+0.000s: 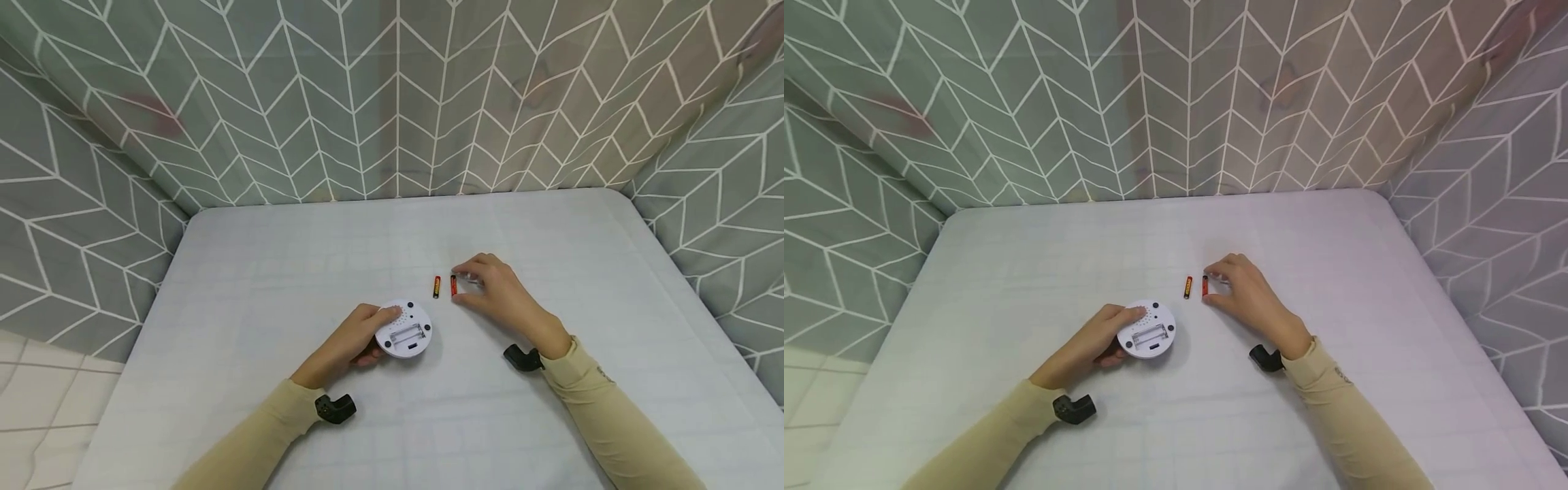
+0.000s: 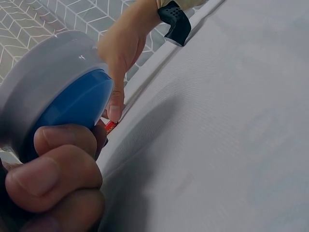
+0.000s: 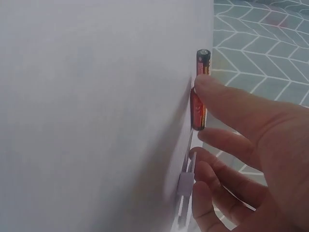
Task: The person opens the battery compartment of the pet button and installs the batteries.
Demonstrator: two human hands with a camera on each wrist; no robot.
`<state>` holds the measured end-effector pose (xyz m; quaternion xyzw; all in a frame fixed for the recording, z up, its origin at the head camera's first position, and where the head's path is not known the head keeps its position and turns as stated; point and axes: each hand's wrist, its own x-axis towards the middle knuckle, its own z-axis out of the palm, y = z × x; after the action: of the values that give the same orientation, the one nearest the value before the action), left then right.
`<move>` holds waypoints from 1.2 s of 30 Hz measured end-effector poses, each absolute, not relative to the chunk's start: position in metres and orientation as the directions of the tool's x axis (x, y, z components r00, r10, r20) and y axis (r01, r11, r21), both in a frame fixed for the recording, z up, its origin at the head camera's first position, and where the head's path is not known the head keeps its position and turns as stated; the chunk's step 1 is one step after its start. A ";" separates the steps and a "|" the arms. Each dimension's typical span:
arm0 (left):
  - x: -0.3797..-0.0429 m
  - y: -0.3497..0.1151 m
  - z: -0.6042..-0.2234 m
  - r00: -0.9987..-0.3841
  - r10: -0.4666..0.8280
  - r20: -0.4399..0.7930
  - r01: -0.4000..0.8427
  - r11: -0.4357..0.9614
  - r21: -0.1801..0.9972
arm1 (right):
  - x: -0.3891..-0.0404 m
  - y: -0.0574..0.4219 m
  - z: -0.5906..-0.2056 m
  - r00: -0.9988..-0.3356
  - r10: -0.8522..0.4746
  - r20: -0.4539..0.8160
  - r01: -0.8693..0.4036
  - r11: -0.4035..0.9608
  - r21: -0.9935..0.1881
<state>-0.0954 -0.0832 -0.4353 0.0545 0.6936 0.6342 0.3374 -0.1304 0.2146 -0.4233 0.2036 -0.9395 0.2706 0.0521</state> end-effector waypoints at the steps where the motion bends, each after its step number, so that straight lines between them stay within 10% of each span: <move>1: -0.095 -0.083 -0.436 -0.768 0.505 -0.394 -0.345 0.192 0.919 | -0.131 0.215 -0.423 -0.910 -0.360 0.208 -0.415 0.772 -0.481; 36: -0.098 -0.085 -0.437 -0.762 0.525 -0.379 -0.326 0.194 0.925 | -0.127 0.211 -0.408 -0.917 -0.385 0.106 -0.364 0.697 -0.618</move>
<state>-0.0980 -0.0852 -0.4374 0.0714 0.6952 0.6307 0.3374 -0.1267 0.2110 -0.4080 0.2032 -0.9209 0.3322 -0.0160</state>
